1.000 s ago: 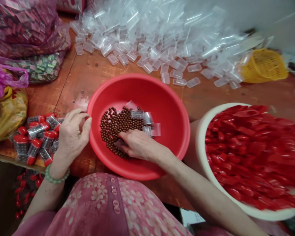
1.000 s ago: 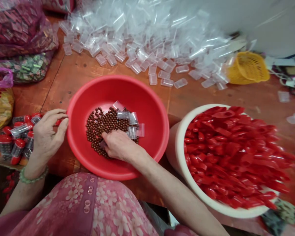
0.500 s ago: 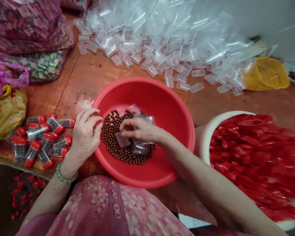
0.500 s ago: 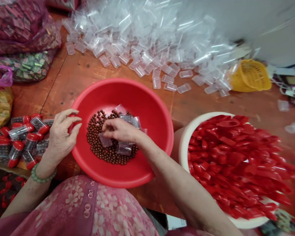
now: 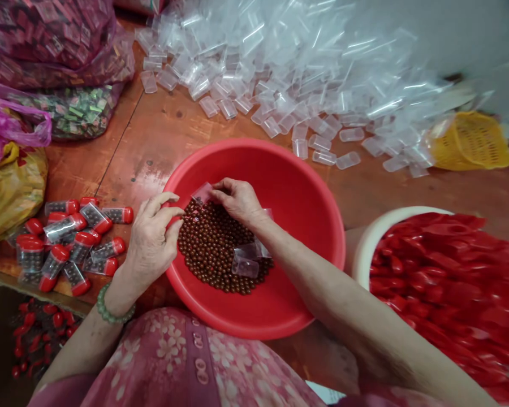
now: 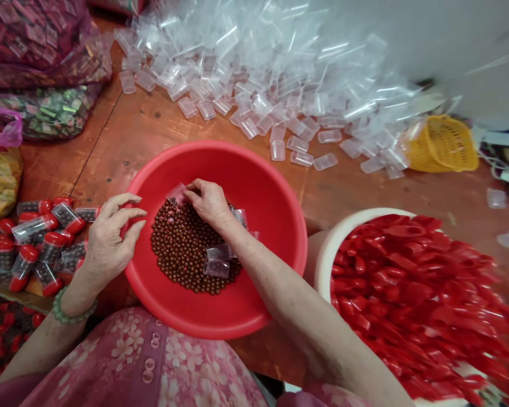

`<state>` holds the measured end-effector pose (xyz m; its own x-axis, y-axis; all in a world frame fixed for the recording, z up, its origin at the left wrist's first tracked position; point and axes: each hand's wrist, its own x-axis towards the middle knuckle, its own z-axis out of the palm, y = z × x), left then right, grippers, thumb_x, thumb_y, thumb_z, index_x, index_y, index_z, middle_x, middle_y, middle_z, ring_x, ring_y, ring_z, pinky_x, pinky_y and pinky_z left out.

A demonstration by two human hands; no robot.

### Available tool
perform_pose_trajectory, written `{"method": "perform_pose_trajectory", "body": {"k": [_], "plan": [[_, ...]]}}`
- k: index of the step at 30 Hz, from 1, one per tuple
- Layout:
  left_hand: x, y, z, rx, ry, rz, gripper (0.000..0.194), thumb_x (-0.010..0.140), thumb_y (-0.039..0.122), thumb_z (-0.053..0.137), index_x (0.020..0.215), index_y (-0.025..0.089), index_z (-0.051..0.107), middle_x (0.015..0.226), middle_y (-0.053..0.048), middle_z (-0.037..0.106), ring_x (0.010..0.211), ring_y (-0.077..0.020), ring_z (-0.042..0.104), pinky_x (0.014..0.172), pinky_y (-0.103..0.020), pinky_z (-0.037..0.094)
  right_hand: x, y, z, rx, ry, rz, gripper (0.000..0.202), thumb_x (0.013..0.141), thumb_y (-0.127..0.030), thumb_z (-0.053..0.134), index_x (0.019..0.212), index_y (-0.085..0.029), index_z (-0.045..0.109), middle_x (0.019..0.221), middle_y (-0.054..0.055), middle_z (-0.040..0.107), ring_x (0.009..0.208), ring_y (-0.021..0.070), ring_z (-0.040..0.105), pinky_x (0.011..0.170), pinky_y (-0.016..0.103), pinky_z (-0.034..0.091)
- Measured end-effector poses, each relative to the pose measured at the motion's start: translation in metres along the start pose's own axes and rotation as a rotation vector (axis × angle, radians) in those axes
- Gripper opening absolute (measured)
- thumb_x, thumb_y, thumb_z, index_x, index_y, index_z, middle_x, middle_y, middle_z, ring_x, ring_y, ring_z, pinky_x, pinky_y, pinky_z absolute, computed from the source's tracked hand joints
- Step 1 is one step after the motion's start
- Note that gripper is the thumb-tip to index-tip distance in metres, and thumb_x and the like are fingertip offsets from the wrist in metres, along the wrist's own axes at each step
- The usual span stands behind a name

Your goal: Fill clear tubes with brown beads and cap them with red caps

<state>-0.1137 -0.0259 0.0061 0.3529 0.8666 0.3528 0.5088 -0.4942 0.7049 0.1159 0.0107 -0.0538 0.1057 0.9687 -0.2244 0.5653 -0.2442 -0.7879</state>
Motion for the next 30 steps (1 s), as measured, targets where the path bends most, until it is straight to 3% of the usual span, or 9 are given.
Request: {"method": "perform_pose_trajectory", "body": {"k": [8, 15, 19, 23, 27, 30], "plan": [[-0.001, -0.002, 0.003, -0.023, -0.004, 0.012, 0.014, 0.087, 0.009, 0.054, 0.095, 0.015, 0.065, 0.117, -0.011, 0.062, 0.111, -0.0217, 0.06, 0.097, -0.041, 0.05, -0.017, -0.015, 0.003, 0.106, -0.46, 0.087, 0.013, 0.073, -0.026, 0.068, 0.069, -0.017, 0.06, 0.063, -0.002, 0.061, 0.057, 0.0104, 0.053, 0.06, 0.026, 0.045], [0.0, -0.002, 0.004, -0.011, 0.004, 0.033, 0.014, 0.087, 0.008, 0.054, 0.095, 0.014, 0.064, 0.118, -0.011, 0.063, 0.11, -0.0213, 0.06, 0.096, -0.04, 0.051, -0.027, -0.021, 0.008, 0.131, -0.772, 0.189, 0.023, 0.071, -0.023, 0.069, 0.093, -0.017, 0.071, 0.066, -0.005, 0.064, 0.051, 0.0078, 0.051, 0.052, 0.023, 0.043], [0.0, -0.001, 0.003, 0.003, -0.015, 0.021, 0.014, 0.087, 0.009, 0.053, 0.095, 0.016, 0.063, 0.118, -0.01, 0.062, 0.111, -0.021, 0.06, 0.097, -0.04, 0.05, -0.034, -0.015, 0.006, 0.111, -0.947, 0.252, 0.017, 0.073, -0.027, 0.07, 0.086, -0.017, 0.074, 0.054, -0.006, 0.059, 0.045, 0.006, 0.048, 0.049, 0.021, 0.04], [0.001, -0.001, 0.001, 0.051, -0.034, 0.031, 0.015, 0.087, 0.011, 0.053, 0.097, 0.016, 0.063, 0.12, -0.01, 0.062, 0.115, -0.022, 0.059, 0.099, -0.042, 0.049, -0.048, -0.007, 0.003, 0.233, -0.984, 0.421, 0.015, 0.068, -0.026, 0.076, 0.078, -0.016, 0.072, 0.051, -0.007, 0.059, 0.041, 0.0047, 0.048, 0.045, 0.019, 0.039], [0.002, 0.007, -0.003, 0.192, -0.073, 0.079, 0.015, 0.089, 0.015, 0.053, 0.098, 0.017, 0.065, 0.124, -0.009, 0.062, 0.131, -0.0297, 0.048, 0.108, -0.053, 0.04, -0.061, -0.004, 0.003, 0.462, -0.938, 0.573, 0.014, 0.062, -0.021, 0.076, 0.072, -0.014, 0.068, 0.046, -0.007, 0.056, 0.037, 0.0033, 0.043, 0.038, 0.017, 0.033], [0.001, 0.017, -0.012, 0.217, -0.218, 0.19, 0.018, 0.091, 0.016, 0.051, 0.1, 0.014, 0.066, 0.127, -0.012, 0.062, 0.137, -0.0329, 0.043, 0.113, -0.058, 0.033, -0.064, -0.008, 0.004, 0.571, -0.908, 0.589, 0.014, 0.062, -0.019, 0.071, 0.074, -0.014, 0.067, 0.047, -0.006, 0.057, 0.037, 0.0033, 0.043, 0.036, 0.016, 0.031]]}}
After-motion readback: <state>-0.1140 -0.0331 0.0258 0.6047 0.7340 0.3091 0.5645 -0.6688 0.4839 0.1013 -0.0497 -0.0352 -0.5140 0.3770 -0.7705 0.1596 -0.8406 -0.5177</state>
